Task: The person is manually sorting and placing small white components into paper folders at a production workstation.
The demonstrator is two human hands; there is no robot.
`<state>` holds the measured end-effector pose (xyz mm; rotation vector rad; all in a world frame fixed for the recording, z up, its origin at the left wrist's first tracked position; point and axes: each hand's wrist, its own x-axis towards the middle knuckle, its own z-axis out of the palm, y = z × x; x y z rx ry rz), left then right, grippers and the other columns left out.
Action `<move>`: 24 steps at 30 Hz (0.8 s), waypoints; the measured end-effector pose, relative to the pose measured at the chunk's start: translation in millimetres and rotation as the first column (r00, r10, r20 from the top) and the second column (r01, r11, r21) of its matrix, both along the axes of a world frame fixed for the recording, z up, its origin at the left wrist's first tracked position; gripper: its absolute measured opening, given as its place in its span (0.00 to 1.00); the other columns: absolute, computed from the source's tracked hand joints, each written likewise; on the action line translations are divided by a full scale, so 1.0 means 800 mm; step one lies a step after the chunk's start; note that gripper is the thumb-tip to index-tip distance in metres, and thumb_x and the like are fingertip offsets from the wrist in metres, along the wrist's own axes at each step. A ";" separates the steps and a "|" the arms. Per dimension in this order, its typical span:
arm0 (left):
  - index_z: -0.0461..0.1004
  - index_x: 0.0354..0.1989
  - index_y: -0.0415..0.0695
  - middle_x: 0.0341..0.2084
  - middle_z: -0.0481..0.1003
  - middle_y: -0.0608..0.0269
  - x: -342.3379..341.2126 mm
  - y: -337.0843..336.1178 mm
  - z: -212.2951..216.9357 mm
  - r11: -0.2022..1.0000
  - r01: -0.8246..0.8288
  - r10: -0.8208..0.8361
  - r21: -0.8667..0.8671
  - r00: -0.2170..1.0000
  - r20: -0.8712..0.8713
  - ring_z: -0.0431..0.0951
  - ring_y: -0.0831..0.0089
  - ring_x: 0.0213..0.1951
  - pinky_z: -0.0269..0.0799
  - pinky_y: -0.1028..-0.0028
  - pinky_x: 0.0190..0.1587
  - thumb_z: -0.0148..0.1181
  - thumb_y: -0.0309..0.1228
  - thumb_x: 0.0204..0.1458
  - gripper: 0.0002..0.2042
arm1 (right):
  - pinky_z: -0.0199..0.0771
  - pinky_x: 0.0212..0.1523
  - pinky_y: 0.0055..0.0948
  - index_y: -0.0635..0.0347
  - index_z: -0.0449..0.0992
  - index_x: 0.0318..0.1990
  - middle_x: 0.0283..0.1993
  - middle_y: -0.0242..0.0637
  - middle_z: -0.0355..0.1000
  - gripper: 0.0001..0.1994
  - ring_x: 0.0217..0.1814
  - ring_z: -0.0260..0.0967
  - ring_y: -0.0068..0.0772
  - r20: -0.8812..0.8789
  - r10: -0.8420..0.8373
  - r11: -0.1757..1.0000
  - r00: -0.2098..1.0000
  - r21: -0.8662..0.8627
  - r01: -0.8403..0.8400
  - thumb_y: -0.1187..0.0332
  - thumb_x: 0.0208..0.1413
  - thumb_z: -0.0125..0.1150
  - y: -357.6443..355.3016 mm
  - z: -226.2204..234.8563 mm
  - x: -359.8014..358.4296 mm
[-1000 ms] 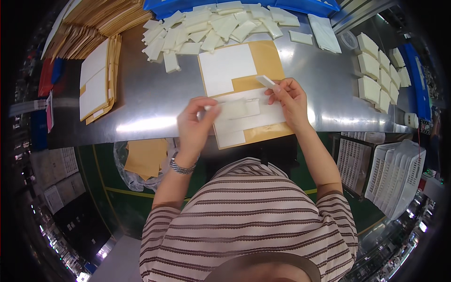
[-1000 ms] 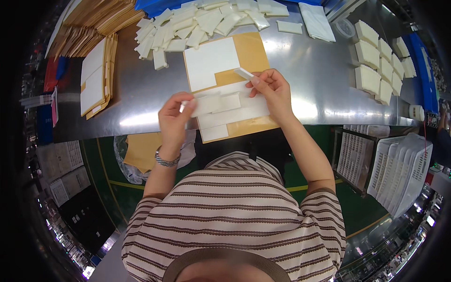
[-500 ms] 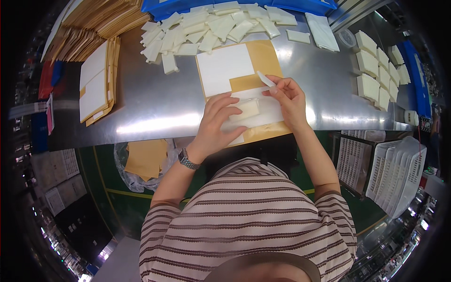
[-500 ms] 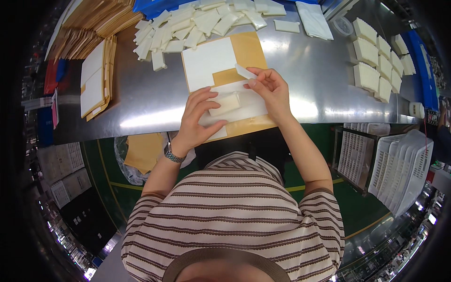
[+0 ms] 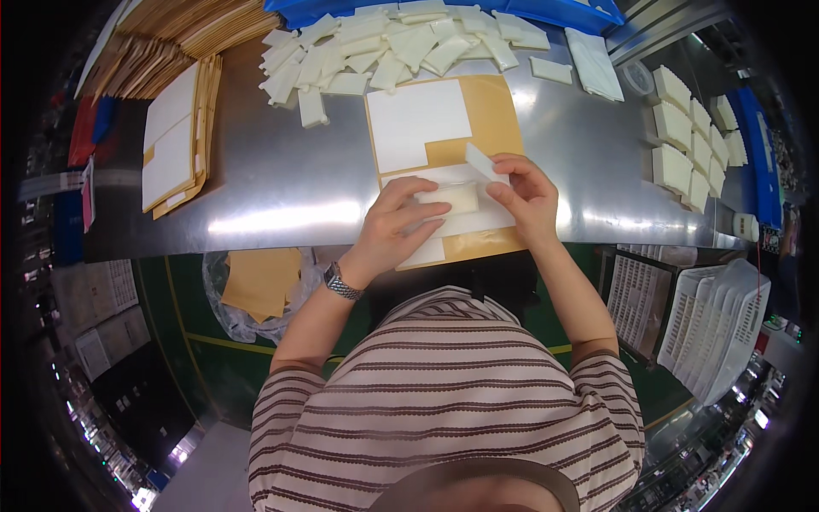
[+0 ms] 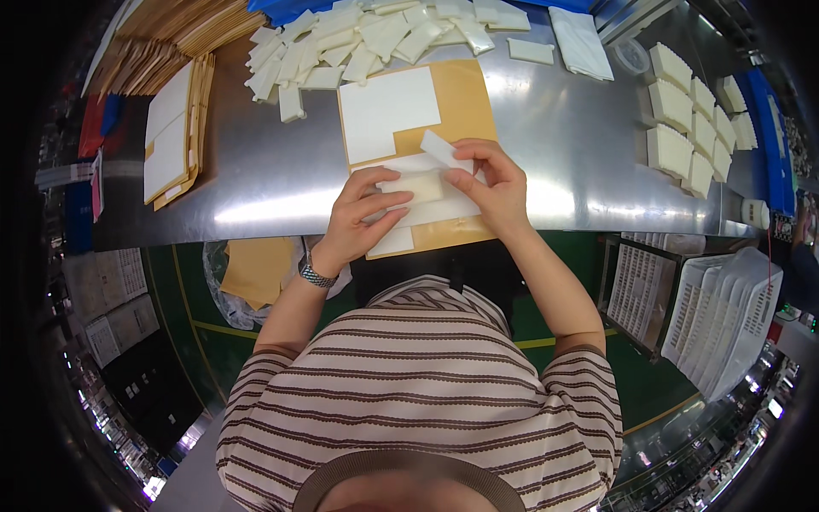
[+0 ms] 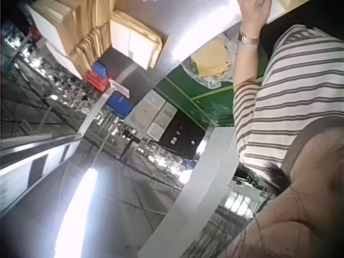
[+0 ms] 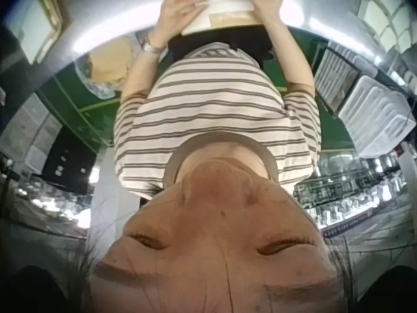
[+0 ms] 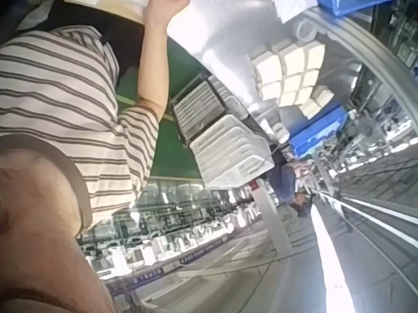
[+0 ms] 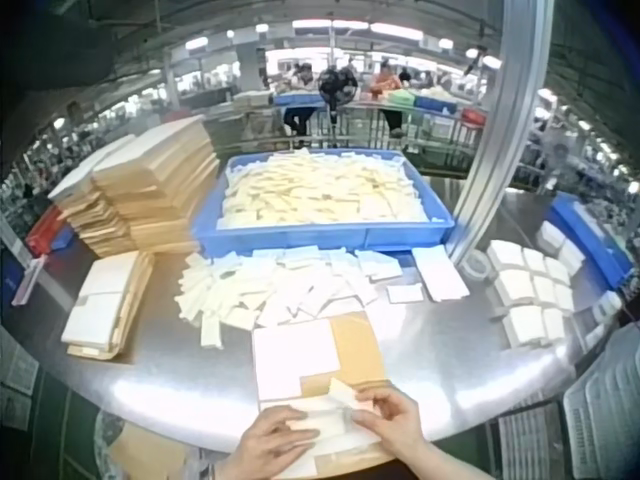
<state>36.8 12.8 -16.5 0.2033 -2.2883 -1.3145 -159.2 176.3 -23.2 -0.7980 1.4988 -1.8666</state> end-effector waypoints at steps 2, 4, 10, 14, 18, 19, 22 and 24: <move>0.86 0.48 0.47 0.54 0.75 0.59 -0.001 -0.003 -0.001 1.000 0.002 -0.002 -0.031 1.000 -0.007 0.76 0.65 0.52 0.77 0.73 0.42 0.72 0.19 0.49 0.17 | 0.66 0.65 0.36 0.66 0.77 0.48 0.56 0.42 0.74 0.15 0.61 0.70 0.37 -0.079 -0.002 1.000 0.997 -0.006 0.002 0.81 0.53 0.71 0.003 -0.002 0.001; 0.85 0.48 0.46 0.53 0.76 0.58 -0.002 -0.005 0.001 0.996 0.025 -0.026 -0.086 1.000 -0.007 0.76 0.64 0.53 0.77 0.71 0.46 0.72 0.19 0.48 0.17 | 0.67 0.62 0.37 0.66 0.79 0.48 0.55 0.42 0.75 0.16 0.59 0.69 0.39 -0.303 0.020 1.000 0.953 0.003 -0.020 0.80 0.51 0.73 0.007 0.000 0.001; 0.75 0.55 0.43 0.52 0.77 0.57 -0.002 -0.003 0.004 0.999 -0.049 0.049 0.018 0.999 0.021 0.77 0.61 0.55 0.72 0.63 0.58 0.75 0.22 0.47 0.25 | 0.69 0.57 0.38 0.62 0.78 0.48 0.53 0.42 0.79 0.19 0.55 0.68 0.42 -0.709 -0.011 1.000 0.706 -0.025 -0.009 0.76 0.46 0.76 0.007 0.022 0.009; 0.71 0.58 0.43 0.52 0.77 0.58 0.000 -0.005 -0.002 0.999 -0.034 0.033 0.028 0.999 0.026 0.77 0.61 0.55 0.71 0.65 0.59 0.75 0.22 0.46 0.29 | 0.69 0.56 0.37 0.59 0.78 0.49 0.53 0.40 0.79 0.21 0.54 0.68 0.42 -0.706 0.034 0.999 0.707 -0.002 -0.050 0.74 0.46 0.76 0.003 0.031 0.017; 0.70 0.58 0.44 0.52 0.77 0.58 0.001 -0.005 -0.006 0.999 -0.028 0.027 0.032 0.999 0.032 0.76 0.62 0.55 0.71 0.65 0.60 0.75 0.22 0.46 0.29 | 0.70 0.54 0.38 0.58 0.77 0.50 0.53 0.38 0.80 0.23 0.52 0.69 0.44 -0.770 0.033 0.994 0.637 -0.040 -0.100 0.74 0.44 0.77 -0.002 0.033 0.018; 0.70 0.58 0.44 0.52 0.77 0.58 0.001 -0.005 -0.006 0.999 -0.030 0.029 0.034 0.999 0.037 0.76 0.62 0.55 0.71 0.65 0.60 0.75 0.22 0.46 0.29 | 0.70 0.53 0.38 0.58 0.78 0.49 0.54 0.38 0.80 0.23 0.52 0.70 0.44 -0.803 0.042 0.993 0.595 -0.033 -0.115 0.74 0.43 0.77 -0.004 0.033 0.018; 0.70 0.58 0.44 0.52 0.77 0.58 0.001 -0.006 -0.005 0.999 -0.021 0.020 0.044 0.999 0.031 0.77 0.62 0.55 0.71 0.65 0.60 0.75 0.22 0.47 0.29 | 0.71 0.52 0.38 0.57 0.80 0.46 0.54 0.37 0.80 0.20 0.50 0.71 0.45 -0.824 0.055 0.994 0.564 -0.008 -0.109 0.73 0.42 0.78 -0.008 0.031 0.019; 0.70 0.58 0.44 0.52 0.77 0.58 0.000 -0.005 -0.006 0.999 -0.022 0.021 0.041 1.000 0.020 0.77 0.62 0.56 0.71 0.65 0.60 0.75 0.22 0.46 0.29 | 0.71 0.52 0.38 0.57 0.80 0.45 0.54 0.36 0.80 0.19 0.50 0.71 0.45 -0.825 0.057 0.995 0.563 -0.003 -0.104 0.73 0.42 0.78 -0.009 0.029 0.019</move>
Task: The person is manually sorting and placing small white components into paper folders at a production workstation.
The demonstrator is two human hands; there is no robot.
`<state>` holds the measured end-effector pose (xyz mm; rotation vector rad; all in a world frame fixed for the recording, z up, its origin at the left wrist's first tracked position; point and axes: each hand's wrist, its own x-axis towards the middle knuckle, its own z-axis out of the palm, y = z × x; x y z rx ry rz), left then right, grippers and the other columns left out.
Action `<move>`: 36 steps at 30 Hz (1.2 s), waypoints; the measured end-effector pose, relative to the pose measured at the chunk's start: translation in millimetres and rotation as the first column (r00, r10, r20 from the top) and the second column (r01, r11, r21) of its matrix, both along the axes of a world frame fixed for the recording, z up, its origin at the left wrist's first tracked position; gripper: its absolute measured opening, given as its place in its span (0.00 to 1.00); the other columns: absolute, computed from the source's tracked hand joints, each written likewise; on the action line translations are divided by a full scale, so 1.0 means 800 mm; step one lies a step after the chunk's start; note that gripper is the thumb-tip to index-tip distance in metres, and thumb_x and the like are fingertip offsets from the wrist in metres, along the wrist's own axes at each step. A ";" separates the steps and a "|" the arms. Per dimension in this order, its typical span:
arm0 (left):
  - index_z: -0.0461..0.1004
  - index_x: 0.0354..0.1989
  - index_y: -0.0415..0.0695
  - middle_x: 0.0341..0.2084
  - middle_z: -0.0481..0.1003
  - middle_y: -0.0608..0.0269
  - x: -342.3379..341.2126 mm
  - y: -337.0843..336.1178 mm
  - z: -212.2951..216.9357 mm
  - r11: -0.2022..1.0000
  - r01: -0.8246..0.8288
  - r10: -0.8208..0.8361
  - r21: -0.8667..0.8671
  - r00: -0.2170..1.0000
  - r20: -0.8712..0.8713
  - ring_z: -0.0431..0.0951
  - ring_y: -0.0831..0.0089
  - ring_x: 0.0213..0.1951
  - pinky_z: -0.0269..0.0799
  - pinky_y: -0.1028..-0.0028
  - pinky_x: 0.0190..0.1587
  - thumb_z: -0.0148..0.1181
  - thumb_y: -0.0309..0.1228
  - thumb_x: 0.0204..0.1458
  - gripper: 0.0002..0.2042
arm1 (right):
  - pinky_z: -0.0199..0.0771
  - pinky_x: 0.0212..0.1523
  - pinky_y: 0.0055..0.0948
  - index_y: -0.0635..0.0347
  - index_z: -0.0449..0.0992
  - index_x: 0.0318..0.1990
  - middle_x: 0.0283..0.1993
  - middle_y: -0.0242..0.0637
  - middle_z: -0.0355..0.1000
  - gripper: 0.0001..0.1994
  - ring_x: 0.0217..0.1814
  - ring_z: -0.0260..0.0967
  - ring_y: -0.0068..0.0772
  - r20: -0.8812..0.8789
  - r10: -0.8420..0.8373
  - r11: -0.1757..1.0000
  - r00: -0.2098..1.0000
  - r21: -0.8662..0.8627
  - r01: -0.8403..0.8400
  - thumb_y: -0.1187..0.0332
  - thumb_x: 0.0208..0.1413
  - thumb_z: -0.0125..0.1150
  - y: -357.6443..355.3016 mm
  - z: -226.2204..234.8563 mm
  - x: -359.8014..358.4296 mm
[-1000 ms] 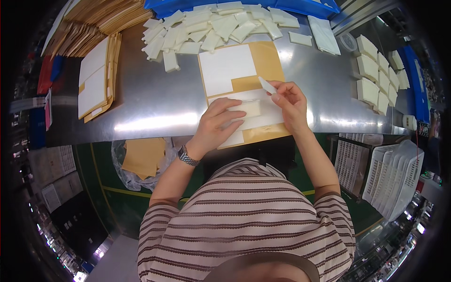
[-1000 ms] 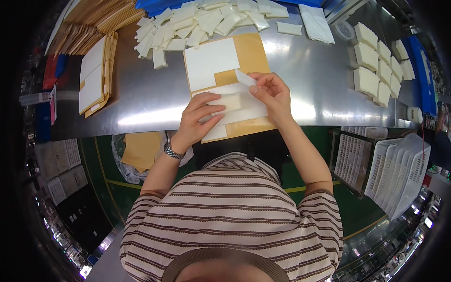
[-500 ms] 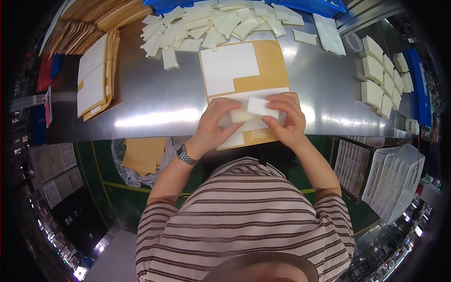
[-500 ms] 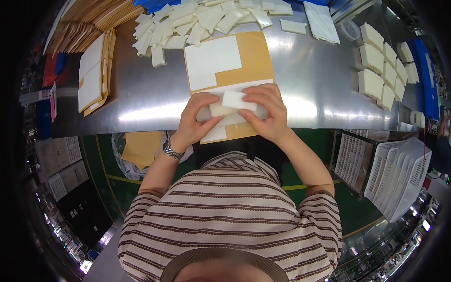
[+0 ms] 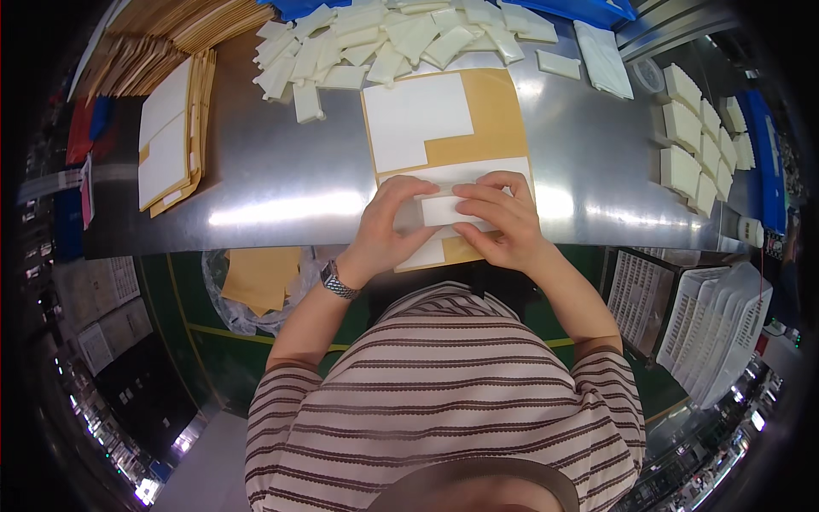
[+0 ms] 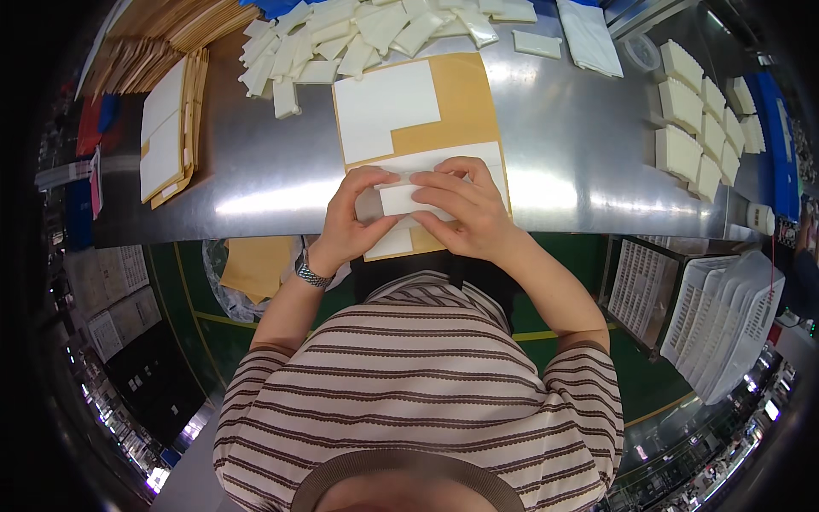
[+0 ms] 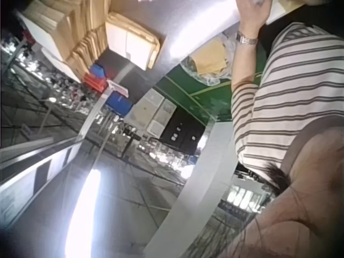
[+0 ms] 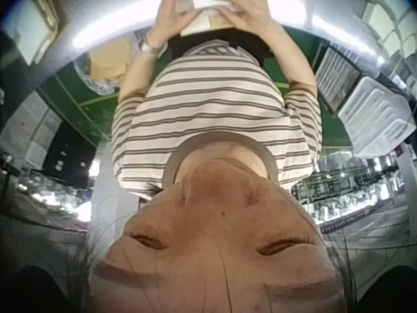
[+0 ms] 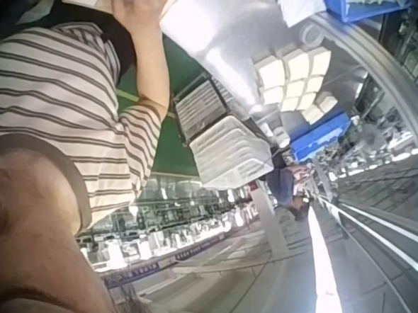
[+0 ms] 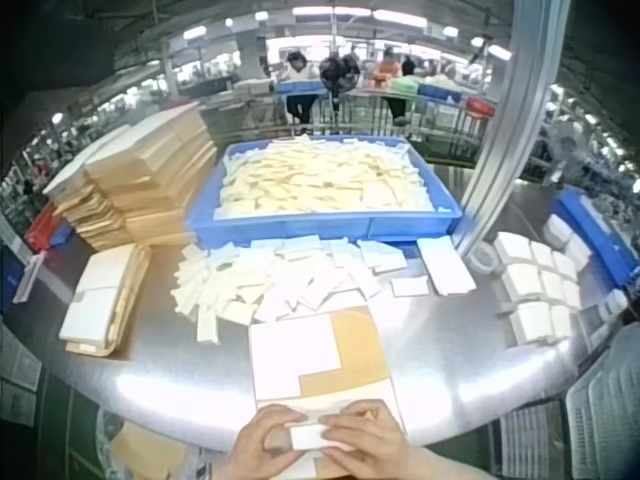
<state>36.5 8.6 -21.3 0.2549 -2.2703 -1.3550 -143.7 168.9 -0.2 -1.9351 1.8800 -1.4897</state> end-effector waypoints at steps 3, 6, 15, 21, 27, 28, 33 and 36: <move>0.70 0.58 0.43 0.52 0.77 0.58 0.000 0.001 0.000 1.000 -0.006 0.006 -0.006 1.000 -0.007 0.77 0.62 0.55 0.72 0.65 0.59 0.76 0.22 0.46 0.29 | 0.72 0.52 0.38 0.57 0.81 0.43 0.53 0.35 0.81 0.18 0.50 0.71 0.45 -0.003 -0.012 1.000 1.000 0.012 0.012 0.73 0.42 0.78 -0.001 -0.001 0.001; 0.70 0.59 0.43 0.52 0.77 0.57 0.000 0.000 0.004 1.000 -0.005 0.005 -0.016 1.000 -0.003 0.77 0.62 0.55 0.72 0.65 0.59 0.76 0.22 0.46 0.30 | 0.72 0.51 0.38 0.57 0.82 0.43 0.54 0.35 0.81 0.18 0.50 0.71 0.44 0.003 -0.020 0.999 1.000 0.027 0.020 0.73 0.42 0.78 -0.001 -0.002 0.001; 0.70 0.58 0.43 0.52 0.77 0.57 -0.001 0.000 0.001 1.000 0.000 0.000 -0.026 1.000 -0.017 0.77 0.61 0.55 0.72 0.65 0.59 0.76 0.22 0.46 0.29 | 0.71 0.49 0.37 0.56 0.81 0.43 0.54 0.34 0.81 0.18 0.50 0.71 0.44 -0.006 -0.004 1.000 1.000 0.023 0.004 0.73 0.41 0.78 -0.003 -0.003 -0.001; 0.71 0.57 0.43 0.52 0.77 0.56 -0.001 -0.001 0.003 0.999 -0.004 0.004 -0.046 1.000 -0.014 0.77 0.59 0.55 0.73 0.64 0.59 0.76 0.22 0.46 0.29 | 0.71 0.47 0.36 0.56 0.81 0.42 0.54 0.34 0.81 0.17 0.49 0.71 0.43 0.008 -0.004 0.999 1.000 0.035 0.004 0.74 0.42 0.78 -0.004 -0.003 -0.002; 0.76 0.49 0.44 0.50 0.79 0.56 -0.005 -0.003 0.007 0.997 0.015 -0.020 -0.082 0.998 -0.063 0.78 0.56 0.53 0.73 0.62 0.57 0.76 0.22 0.44 0.22 | 0.72 0.46 0.36 0.57 0.81 0.41 0.54 0.34 0.80 0.17 0.50 0.71 0.44 0.002 -0.008 0.999 1.000 0.038 0.007 0.74 0.41 0.78 -0.003 -0.004 -0.002; 0.77 0.47 0.44 0.49 0.79 0.55 -0.006 -0.004 0.008 0.994 0.021 -0.030 -0.111 0.996 -0.082 0.78 0.56 0.52 0.73 0.62 0.56 0.76 0.21 0.44 0.20 | 0.72 0.46 0.36 0.57 0.81 0.41 0.54 0.34 0.80 0.17 0.50 0.71 0.44 -0.001 -0.011 0.999 1.000 0.040 0.011 0.74 0.41 0.78 -0.003 -0.004 -0.001; 0.78 0.44 0.44 0.50 0.79 0.55 -0.006 -0.003 0.008 0.994 0.022 -0.029 -0.103 0.997 -0.067 0.78 0.56 0.52 0.74 0.61 0.55 0.76 0.21 0.44 0.18 | 0.74 0.51 0.39 0.58 0.80 0.46 0.57 0.39 0.79 0.21 0.53 0.71 0.46 -0.004 -0.028 0.999 1.000 0.044 0.029 0.73 0.41 0.79 0.000 -0.002 -0.005; 0.78 0.43 0.44 0.49 0.79 0.55 -0.005 -0.003 0.010 0.995 0.015 -0.022 -0.099 0.998 -0.064 0.78 0.56 0.52 0.74 0.62 0.55 0.76 0.21 0.44 0.18 | 0.74 0.56 0.40 0.59 0.77 0.52 0.58 0.41 0.78 0.26 0.58 0.70 0.47 0.082 -0.061 0.995 0.995 0.087 0.054 0.72 0.42 0.80 0.006 0.003 -0.010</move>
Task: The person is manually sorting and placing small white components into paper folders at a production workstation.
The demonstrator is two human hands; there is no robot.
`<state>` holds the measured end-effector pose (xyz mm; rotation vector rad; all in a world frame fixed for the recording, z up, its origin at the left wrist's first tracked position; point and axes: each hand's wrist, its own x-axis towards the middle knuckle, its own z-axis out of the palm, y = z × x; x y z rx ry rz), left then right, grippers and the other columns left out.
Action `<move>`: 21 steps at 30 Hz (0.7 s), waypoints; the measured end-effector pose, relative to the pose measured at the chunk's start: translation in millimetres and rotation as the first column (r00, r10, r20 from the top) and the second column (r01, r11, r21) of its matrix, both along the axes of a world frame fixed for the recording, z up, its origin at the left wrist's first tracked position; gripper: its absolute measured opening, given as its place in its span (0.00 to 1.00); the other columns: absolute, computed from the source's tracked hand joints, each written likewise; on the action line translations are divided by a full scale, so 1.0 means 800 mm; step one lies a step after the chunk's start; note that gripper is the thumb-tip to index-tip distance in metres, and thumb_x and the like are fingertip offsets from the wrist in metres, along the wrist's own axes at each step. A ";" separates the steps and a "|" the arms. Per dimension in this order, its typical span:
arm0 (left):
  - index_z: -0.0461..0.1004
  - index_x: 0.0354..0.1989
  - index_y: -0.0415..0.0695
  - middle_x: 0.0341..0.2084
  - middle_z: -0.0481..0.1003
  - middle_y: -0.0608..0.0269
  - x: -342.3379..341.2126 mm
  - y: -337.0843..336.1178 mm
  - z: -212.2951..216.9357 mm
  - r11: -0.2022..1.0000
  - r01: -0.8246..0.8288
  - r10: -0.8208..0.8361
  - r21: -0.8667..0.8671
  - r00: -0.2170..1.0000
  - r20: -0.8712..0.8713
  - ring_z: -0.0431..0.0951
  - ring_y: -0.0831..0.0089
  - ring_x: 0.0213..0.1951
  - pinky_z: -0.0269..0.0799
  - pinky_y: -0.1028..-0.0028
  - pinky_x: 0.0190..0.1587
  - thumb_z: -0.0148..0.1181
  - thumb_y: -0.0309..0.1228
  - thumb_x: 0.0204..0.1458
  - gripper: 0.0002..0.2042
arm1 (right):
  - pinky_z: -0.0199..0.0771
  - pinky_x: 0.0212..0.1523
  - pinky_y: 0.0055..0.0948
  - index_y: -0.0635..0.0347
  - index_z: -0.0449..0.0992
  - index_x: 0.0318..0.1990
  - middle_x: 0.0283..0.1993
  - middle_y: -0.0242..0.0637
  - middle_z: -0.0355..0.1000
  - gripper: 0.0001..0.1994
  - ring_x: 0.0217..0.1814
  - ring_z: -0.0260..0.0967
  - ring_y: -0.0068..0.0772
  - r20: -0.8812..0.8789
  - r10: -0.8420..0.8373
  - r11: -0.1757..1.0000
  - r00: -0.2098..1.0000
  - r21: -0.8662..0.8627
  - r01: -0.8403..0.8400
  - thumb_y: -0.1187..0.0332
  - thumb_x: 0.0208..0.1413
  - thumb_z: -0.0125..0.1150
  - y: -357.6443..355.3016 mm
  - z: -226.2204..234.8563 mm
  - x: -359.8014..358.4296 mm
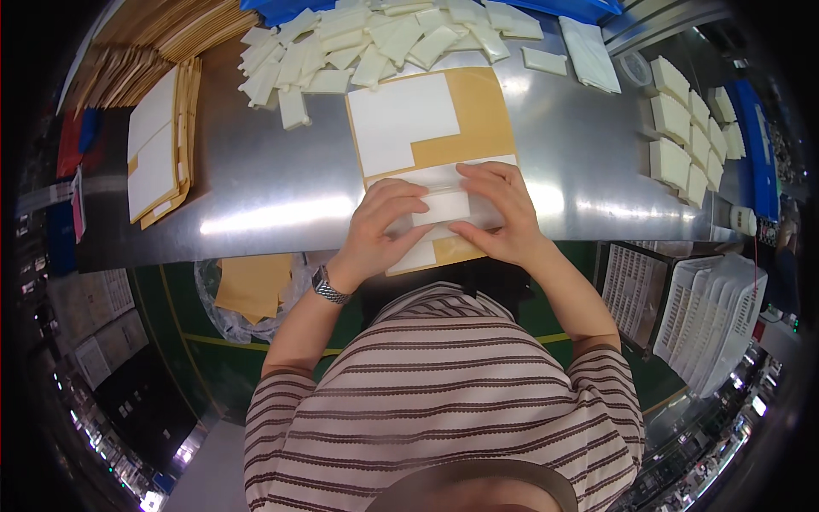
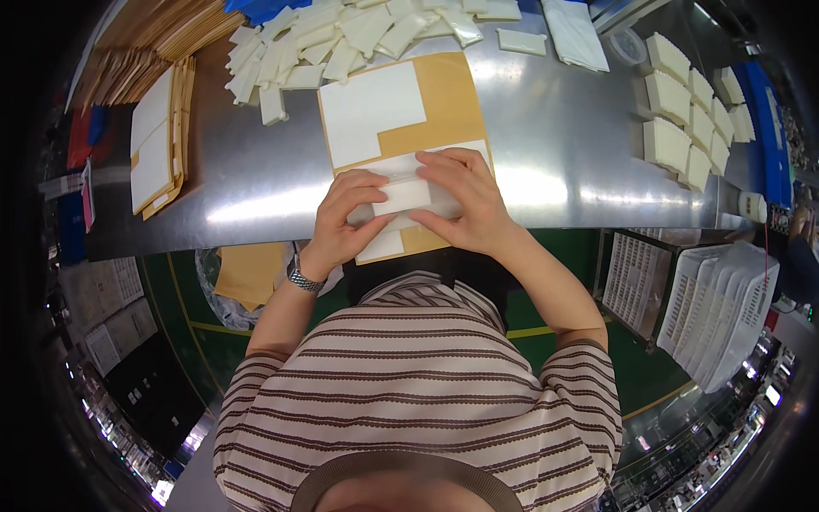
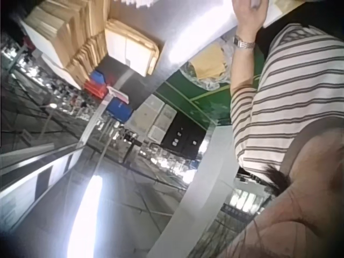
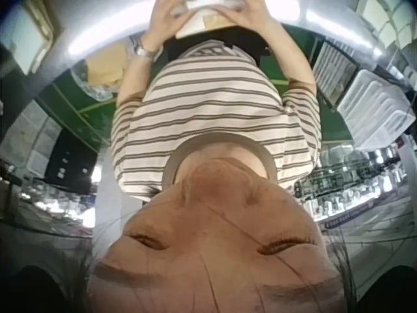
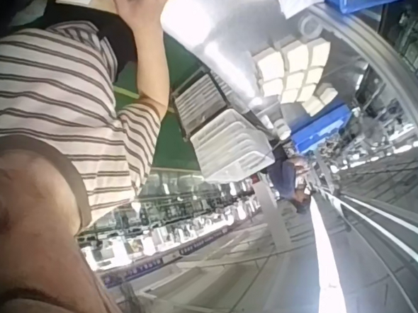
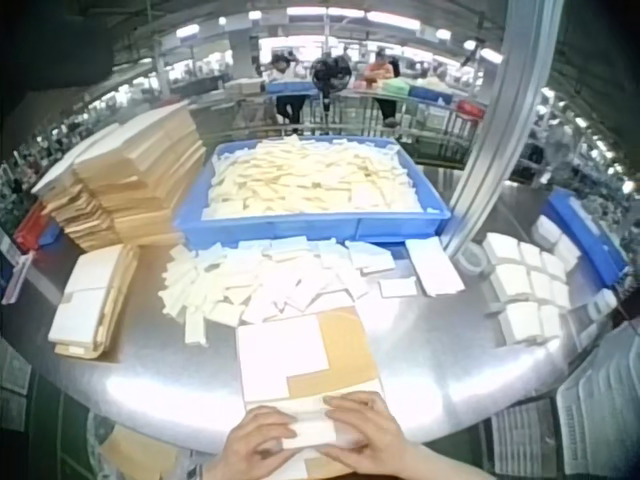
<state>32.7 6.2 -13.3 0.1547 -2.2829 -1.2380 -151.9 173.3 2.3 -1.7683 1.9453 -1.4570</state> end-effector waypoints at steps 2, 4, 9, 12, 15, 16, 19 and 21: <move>0.78 0.43 0.44 0.49 0.79 0.55 0.000 0.001 0.000 1.000 -0.003 0.003 0.000 1.000 0.001 0.78 0.56 0.52 0.74 0.62 0.55 0.76 0.21 0.44 0.18 | 0.73 0.59 0.40 0.59 0.75 0.56 0.57 0.42 0.78 0.29 0.60 0.69 0.46 0.078 -0.023 0.999 0.997 0.048 0.019 0.72 0.43 0.80 0.007 0.001 -0.004; 0.78 0.43 0.43 0.49 0.79 0.56 -0.001 0.001 -0.001 1.000 -0.011 0.011 -0.006 1.000 0.003 0.78 0.56 0.52 0.74 0.62 0.55 0.76 0.21 0.44 0.18 | 0.72 0.61 0.39 0.60 0.73 0.60 0.58 0.41 0.78 0.33 0.62 0.68 0.43 0.154 -0.056 0.982 0.987 0.184 0.027 0.71 0.44 0.80 0.014 0.000 -0.008; 0.79 0.44 0.43 0.49 0.79 0.56 -0.002 0.001 -0.002 1.000 -0.012 0.012 -0.016 1.000 0.007 0.78 0.56 0.52 0.74 0.62 0.55 0.76 0.21 0.44 0.18 | 0.72 0.60 0.38 0.59 0.74 0.58 0.54 0.39 0.77 0.30 0.60 0.69 0.42 0.172 -0.053 0.990 0.984 0.137 0.029 0.71 0.45 0.79 0.014 -0.010 -0.008; 0.82 0.46 0.44 0.50 0.79 0.55 -0.001 0.002 -0.001 1.000 0.005 -0.005 -0.009 1.000 0.031 0.77 0.57 0.53 0.75 0.63 0.55 0.76 0.21 0.44 0.18 | 0.72 0.59 0.37 0.59 0.76 0.55 0.50 0.37 0.77 0.26 0.57 0.69 0.41 0.175 -0.065 0.987 0.983 0.159 0.037 0.71 0.47 0.78 0.013 -0.003 -0.007; 0.84 0.46 0.46 0.51 0.78 0.58 -0.002 0.002 0.001 1.000 0.015 -0.015 0.005 0.998 0.054 0.77 0.59 0.52 0.76 0.65 0.52 0.75 0.22 0.44 0.18 | 0.71 0.58 0.36 0.58 0.78 0.52 0.48 0.37 0.76 0.22 0.55 0.69 0.40 0.169 -0.059 0.978 0.984 0.210 0.023 0.70 0.49 0.77 0.014 -0.004 -0.007; 0.85 0.46 0.48 0.51 0.77 0.60 -0.003 0.003 0.002 1.000 0.008 -0.009 0.016 0.998 0.055 0.77 0.61 0.51 0.77 0.66 0.49 0.75 0.22 0.44 0.18 | 0.71 0.58 0.36 0.58 0.78 0.51 0.49 0.38 0.75 0.21 0.55 0.68 0.40 0.160 -0.047 0.971 0.986 0.240 0.008 0.69 0.49 0.77 0.014 -0.005 -0.007; 0.85 0.47 0.49 0.50 0.78 0.60 -0.008 0.005 0.009 0.997 0.016 -0.020 0.074 0.999 0.044 0.77 0.62 0.52 0.76 0.67 0.50 0.75 0.23 0.46 0.18 | 0.70 0.57 0.35 0.58 0.78 0.50 0.50 0.37 0.74 0.20 0.55 0.68 0.40 0.176 -0.044 0.969 0.983 0.248 -0.001 0.69 0.50 0.76 0.010 -0.003 -0.009; 0.85 0.48 0.50 0.49 0.79 0.61 -0.011 0.008 0.008 0.997 -0.012 0.007 0.082 0.998 0.067 0.77 0.62 0.51 0.75 0.67 0.50 0.74 0.24 0.47 0.17 | 0.70 0.58 0.36 0.58 0.78 0.50 0.50 0.37 0.75 0.18 0.55 0.68 0.40 0.163 -0.029 0.969 0.986 0.247 -0.012 0.69 0.51 0.75 0.007 0.002 -0.013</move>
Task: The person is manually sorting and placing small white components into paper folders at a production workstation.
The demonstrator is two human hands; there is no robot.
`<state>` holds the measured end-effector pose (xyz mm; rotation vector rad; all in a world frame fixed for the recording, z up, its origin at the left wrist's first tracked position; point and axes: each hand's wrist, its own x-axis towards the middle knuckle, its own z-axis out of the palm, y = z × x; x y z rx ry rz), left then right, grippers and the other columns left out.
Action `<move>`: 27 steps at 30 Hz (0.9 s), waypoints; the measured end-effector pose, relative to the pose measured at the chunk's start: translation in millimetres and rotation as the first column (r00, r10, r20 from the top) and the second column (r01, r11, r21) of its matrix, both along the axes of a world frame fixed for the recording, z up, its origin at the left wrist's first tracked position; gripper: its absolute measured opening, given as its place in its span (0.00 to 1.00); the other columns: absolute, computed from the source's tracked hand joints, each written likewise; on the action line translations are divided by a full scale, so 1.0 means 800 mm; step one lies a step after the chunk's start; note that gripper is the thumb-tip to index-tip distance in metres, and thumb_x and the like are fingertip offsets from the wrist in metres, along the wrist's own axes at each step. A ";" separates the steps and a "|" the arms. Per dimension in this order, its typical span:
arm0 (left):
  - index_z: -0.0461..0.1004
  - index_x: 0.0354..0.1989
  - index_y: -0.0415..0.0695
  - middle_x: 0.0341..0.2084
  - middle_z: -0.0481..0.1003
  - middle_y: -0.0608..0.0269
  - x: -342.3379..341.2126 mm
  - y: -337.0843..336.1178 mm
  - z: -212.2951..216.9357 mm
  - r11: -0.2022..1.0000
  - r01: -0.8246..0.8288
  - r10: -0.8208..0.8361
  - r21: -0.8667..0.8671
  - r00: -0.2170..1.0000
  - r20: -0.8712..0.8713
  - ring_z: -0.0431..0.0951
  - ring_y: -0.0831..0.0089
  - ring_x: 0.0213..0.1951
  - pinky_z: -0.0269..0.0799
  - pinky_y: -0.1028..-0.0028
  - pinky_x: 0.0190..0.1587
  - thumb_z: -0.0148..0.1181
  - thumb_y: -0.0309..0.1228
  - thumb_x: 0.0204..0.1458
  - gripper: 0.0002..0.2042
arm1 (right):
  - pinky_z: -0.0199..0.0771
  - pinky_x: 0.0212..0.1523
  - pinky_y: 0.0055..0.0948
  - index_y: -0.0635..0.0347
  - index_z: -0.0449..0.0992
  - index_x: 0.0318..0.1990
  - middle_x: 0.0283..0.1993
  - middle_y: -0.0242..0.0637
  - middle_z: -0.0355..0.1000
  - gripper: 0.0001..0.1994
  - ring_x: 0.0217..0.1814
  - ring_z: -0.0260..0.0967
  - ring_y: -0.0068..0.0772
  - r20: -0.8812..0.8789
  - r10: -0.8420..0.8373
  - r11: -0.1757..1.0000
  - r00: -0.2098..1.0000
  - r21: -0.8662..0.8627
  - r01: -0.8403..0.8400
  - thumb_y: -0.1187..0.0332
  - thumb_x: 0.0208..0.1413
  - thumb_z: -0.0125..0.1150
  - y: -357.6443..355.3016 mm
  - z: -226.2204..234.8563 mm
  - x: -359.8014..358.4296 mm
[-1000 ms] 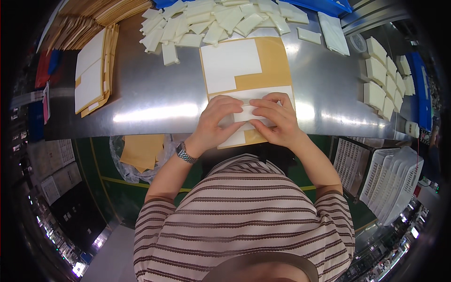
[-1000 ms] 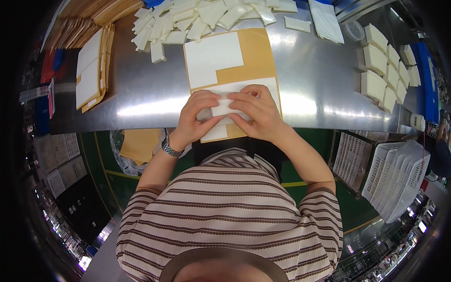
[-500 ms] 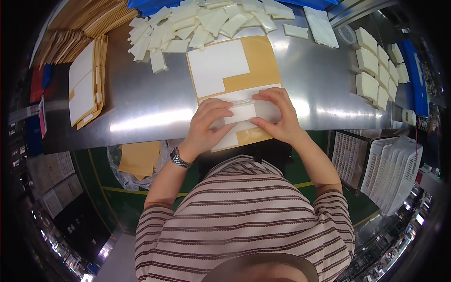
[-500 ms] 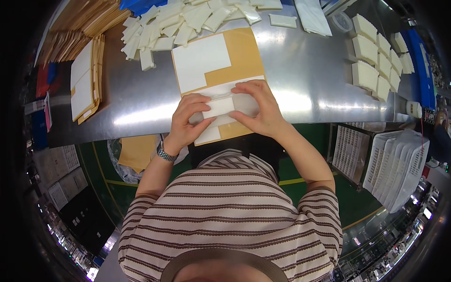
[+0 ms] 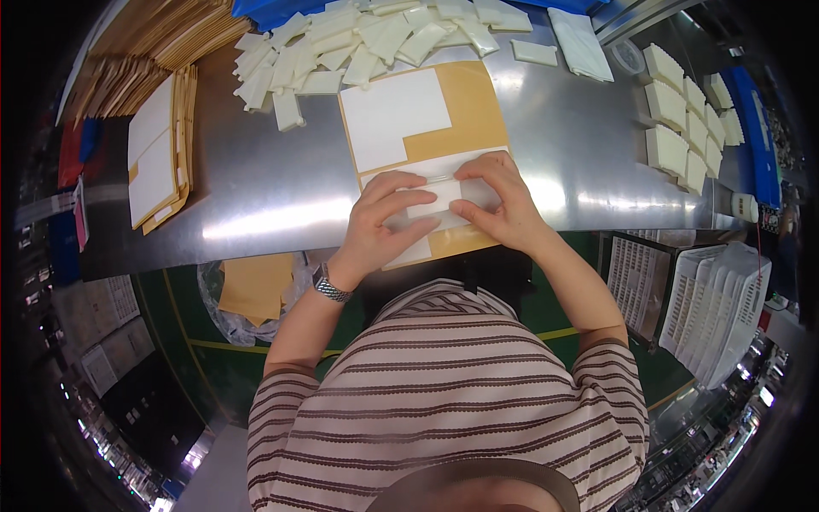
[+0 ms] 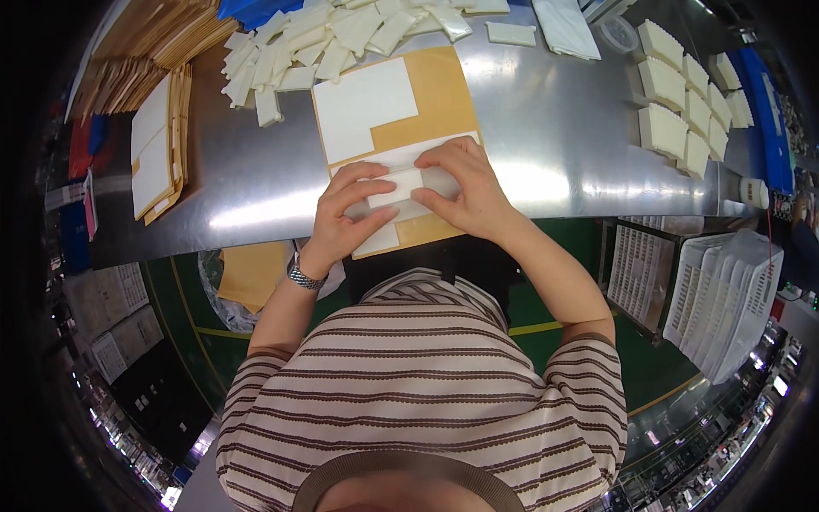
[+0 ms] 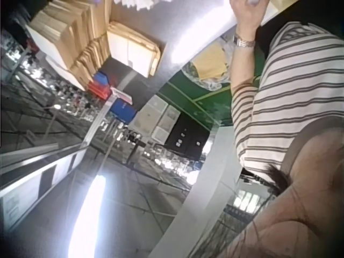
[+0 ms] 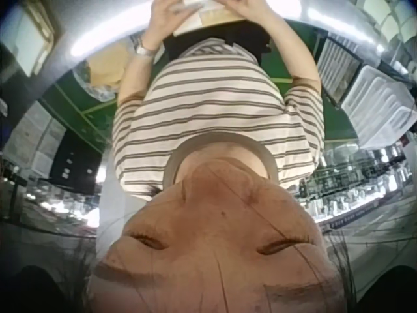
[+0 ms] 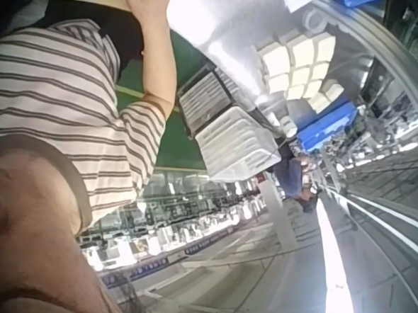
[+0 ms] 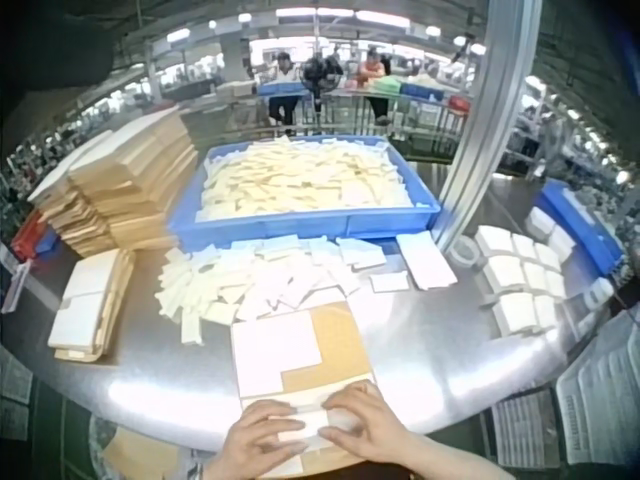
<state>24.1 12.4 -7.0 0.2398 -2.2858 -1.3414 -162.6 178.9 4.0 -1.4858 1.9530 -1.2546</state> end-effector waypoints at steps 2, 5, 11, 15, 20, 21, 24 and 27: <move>0.86 0.48 0.51 0.48 0.79 0.62 0.000 0.002 -0.001 1.000 -0.030 0.030 0.006 0.999 0.024 0.77 0.63 0.51 0.74 0.67 0.51 0.74 0.25 0.48 0.17 | 0.70 0.58 0.36 0.58 0.78 0.49 0.51 0.37 0.75 0.17 0.55 0.68 0.40 -0.013 0.018 1.000 1.000 -0.002 -0.018 0.69 0.52 0.75 -0.003 0.002 -0.003; 0.86 0.48 0.48 0.50 0.79 0.60 -0.001 0.003 -0.002 0.999 -0.030 0.032 -0.034 0.998 0.061 0.77 0.64 0.51 0.72 0.68 0.54 0.73 0.25 0.50 0.15 | 0.70 0.59 0.36 0.59 0.78 0.48 0.53 0.36 0.75 0.14 0.56 0.69 0.40 0.025 0.035 0.999 0.999 -0.038 -0.034 0.71 0.55 0.72 -0.009 -0.003 -0.008; 0.86 0.49 0.51 0.51 0.79 0.62 -0.001 -0.007 0.003 0.994 0.037 -0.025 -0.107 0.993 0.113 0.75 0.66 0.49 0.70 0.69 0.52 0.71 0.27 0.53 0.15 | 0.74 0.55 0.33 0.60 0.79 0.46 0.51 0.37 0.77 0.07 0.57 0.69 0.39 0.062 -0.009 1.000 0.998 -0.008 0.010 0.72 0.62 0.65 -0.020 -0.004 -0.001; 0.84 0.54 0.51 0.56 0.76 0.60 0.006 -0.024 0.015 0.981 0.189 -0.179 -0.048 0.972 0.154 0.74 0.63 0.55 0.67 0.65 0.59 0.65 0.27 0.58 0.15 | 0.76 0.51 0.35 0.60 0.80 0.47 0.49 0.39 0.77 0.07 0.56 0.70 0.40 -0.040 0.080 0.996 0.996 0.051 -0.078 0.71 0.62 0.64 -0.018 0.002 -0.009; 0.82 0.57 0.52 0.58 0.74 0.59 0.009 -0.033 0.019 0.952 0.297 -0.274 -0.075 0.935 0.226 0.72 0.58 0.60 0.62 0.60 0.68 0.60 0.27 0.62 0.15 | 0.76 0.50 0.38 0.58 0.78 0.51 0.54 0.39 0.76 0.12 0.54 0.71 0.44 -0.132 0.230 0.905 0.964 0.392 -0.162 0.69 0.61 0.66 -0.063 0.013 -0.044; 0.82 0.57 0.55 0.56 0.75 0.60 0.008 -0.033 0.014 0.948 0.284 -0.256 -0.141 0.949 0.184 0.73 0.58 0.58 0.63 0.58 0.68 0.61 0.28 0.62 0.16 | 0.75 0.49 0.39 0.57 0.78 0.52 0.53 0.39 0.77 0.13 0.52 0.72 0.44 -0.318 0.171 0.984 0.932 0.095 -0.149 0.69 0.60 0.66 -0.082 0.005 -0.045; 0.81 0.57 0.55 0.56 0.75 0.61 0.006 -0.033 0.011 0.945 0.279 -0.250 -0.171 0.953 0.174 0.72 0.58 0.59 0.58 0.54 0.72 0.61 0.28 0.62 0.16 | 0.74 0.50 0.39 0.57 0.77 0.53 0.51 0.40 0.78 0.15 0.49 0.73 0.46 -0.532 0.016 0.972 0.847 -0.190 -0.138 0.70 0.59 0.66 -0.115 -0.014 -0.052; 0.81 0.58 0.53 0.58 0.75 0.60 0.004 -0.033 0.011 0.949 0.290 -0.262 -0.126 0.944 0.201 0.71 0.57 0.62 0.54 0.52 0.74 0.61 0.28 0.62 0.16 | 0.74 0.53 0.36 0.57 0.77 0.54 0.51 0.42 0.78 0.15 0.49 0.74 0.45 -0.544 -0.040 0.992 0.838 -0.124 -0.033 0.71 0.61 0.64 -0.130 -0.026 -0.056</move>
